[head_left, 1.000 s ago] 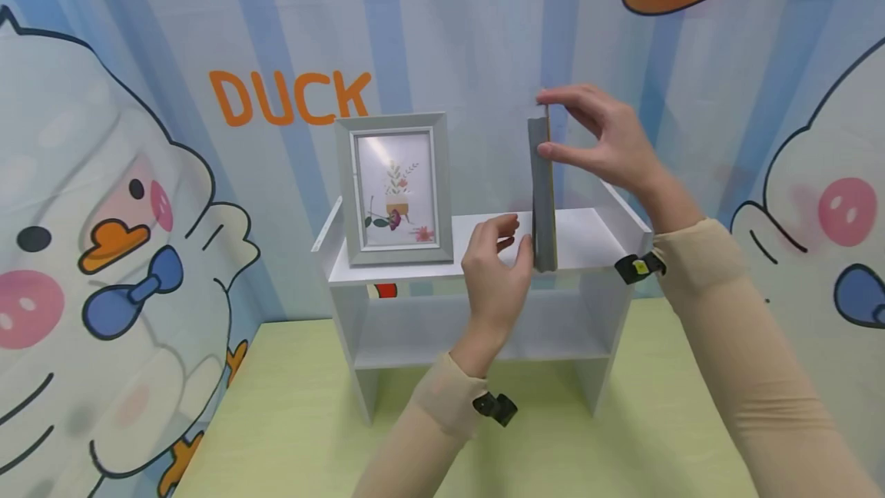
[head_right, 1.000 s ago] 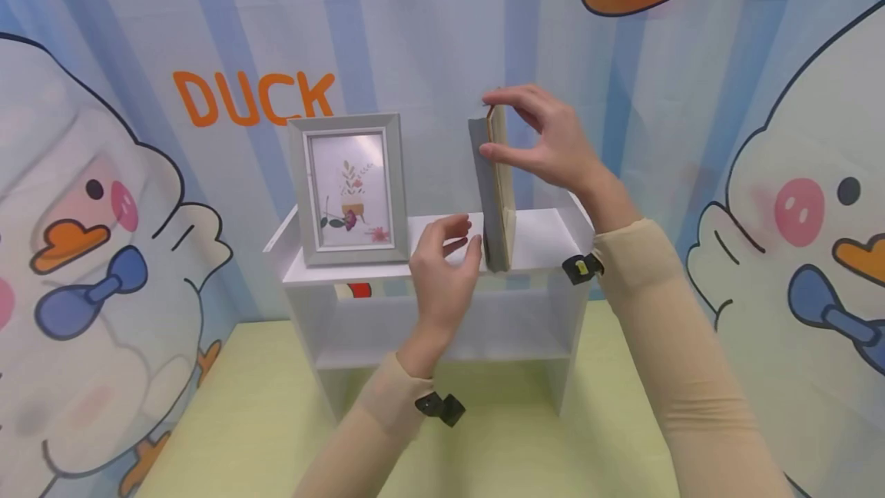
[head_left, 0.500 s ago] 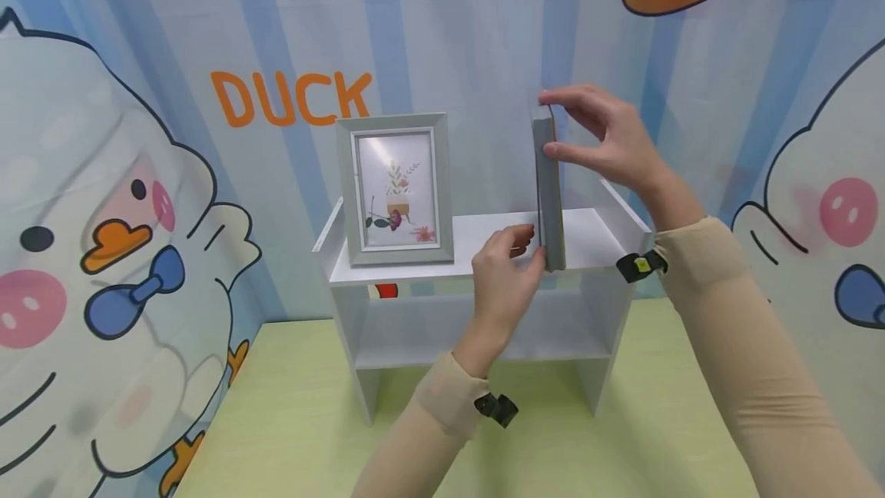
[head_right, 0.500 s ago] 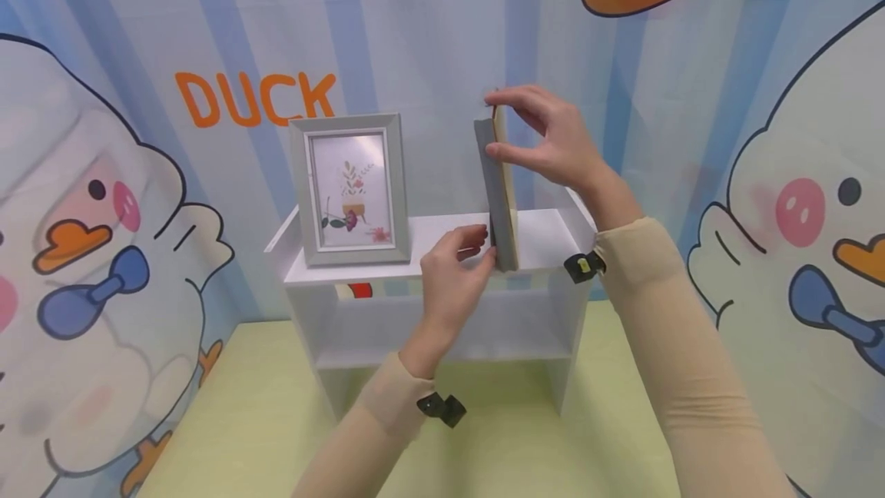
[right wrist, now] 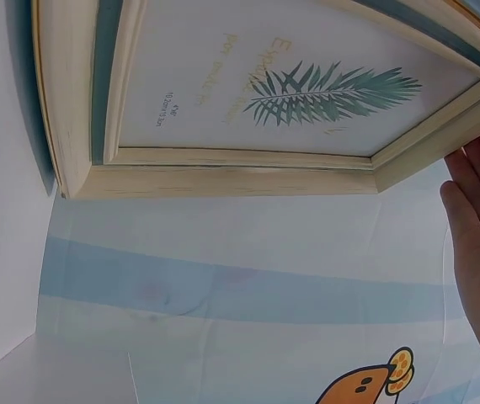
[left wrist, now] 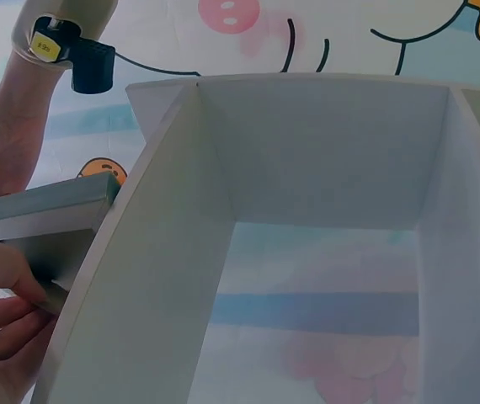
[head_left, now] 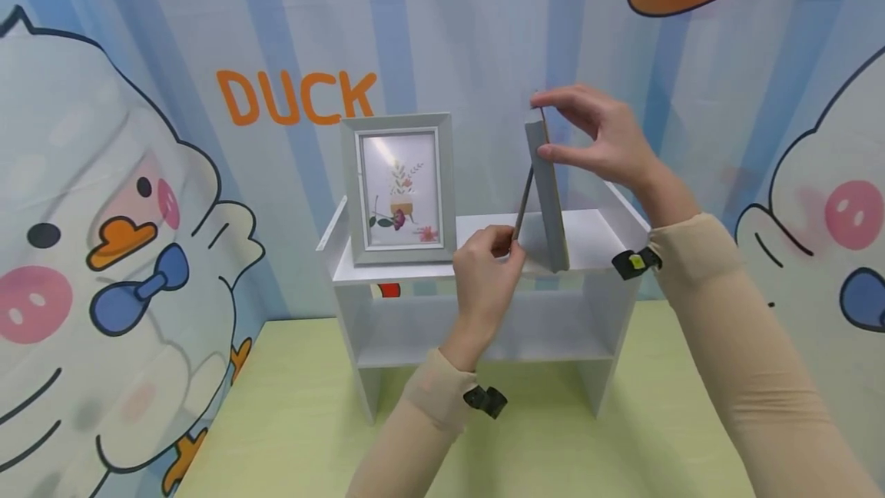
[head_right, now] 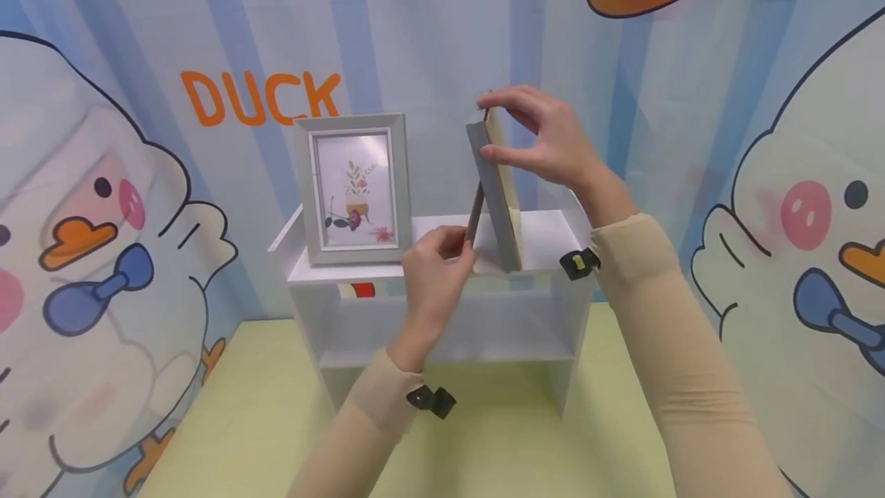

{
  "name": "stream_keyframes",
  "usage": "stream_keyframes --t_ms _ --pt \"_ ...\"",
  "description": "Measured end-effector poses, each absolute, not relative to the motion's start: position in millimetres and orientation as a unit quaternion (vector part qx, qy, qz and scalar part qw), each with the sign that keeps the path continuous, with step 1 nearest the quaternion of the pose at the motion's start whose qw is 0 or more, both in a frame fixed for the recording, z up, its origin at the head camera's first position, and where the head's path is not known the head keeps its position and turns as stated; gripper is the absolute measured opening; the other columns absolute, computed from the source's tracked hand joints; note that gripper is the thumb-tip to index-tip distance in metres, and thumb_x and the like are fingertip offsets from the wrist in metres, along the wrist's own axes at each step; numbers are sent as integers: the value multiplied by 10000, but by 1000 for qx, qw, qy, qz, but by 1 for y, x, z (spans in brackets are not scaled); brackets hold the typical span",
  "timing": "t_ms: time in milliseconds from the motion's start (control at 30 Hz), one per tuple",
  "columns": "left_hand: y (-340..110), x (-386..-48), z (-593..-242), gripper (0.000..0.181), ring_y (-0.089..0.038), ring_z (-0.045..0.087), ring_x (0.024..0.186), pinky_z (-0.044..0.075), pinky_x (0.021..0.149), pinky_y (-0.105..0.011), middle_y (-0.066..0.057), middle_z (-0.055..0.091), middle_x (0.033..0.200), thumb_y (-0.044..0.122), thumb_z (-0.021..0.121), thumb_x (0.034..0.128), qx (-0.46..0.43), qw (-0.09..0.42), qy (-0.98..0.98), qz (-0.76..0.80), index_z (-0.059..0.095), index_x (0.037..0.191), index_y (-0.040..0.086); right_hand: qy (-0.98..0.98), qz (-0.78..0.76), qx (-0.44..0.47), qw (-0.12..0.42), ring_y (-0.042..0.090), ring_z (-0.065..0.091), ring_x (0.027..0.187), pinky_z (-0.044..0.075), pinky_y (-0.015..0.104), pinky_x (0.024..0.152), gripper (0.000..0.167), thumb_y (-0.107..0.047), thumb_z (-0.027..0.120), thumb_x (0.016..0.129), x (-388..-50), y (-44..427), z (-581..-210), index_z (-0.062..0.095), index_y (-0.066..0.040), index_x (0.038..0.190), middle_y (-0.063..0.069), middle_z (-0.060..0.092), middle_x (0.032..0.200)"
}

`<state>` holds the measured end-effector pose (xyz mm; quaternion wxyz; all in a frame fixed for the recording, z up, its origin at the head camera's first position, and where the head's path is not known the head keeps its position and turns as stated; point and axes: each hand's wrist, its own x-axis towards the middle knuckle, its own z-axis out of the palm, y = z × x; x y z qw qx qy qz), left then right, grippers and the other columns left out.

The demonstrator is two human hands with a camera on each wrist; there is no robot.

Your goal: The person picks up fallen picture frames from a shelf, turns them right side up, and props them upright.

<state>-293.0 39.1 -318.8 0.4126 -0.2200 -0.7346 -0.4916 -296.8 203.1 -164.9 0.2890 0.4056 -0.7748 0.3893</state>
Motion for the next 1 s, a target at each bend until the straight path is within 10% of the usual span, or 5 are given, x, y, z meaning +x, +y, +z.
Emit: stream_keyframes --t_ms 1000 --pt "11 -297 -317 93 -125 684 711 576 655 -212 -75 724 814 8 656 815 -193 414 -758 -466 717 882 29 -781 364 433 266 254 494 1241 359 290 1105 504 23 717 771 -302 191 -165 566 50 1251 185 558 1281"
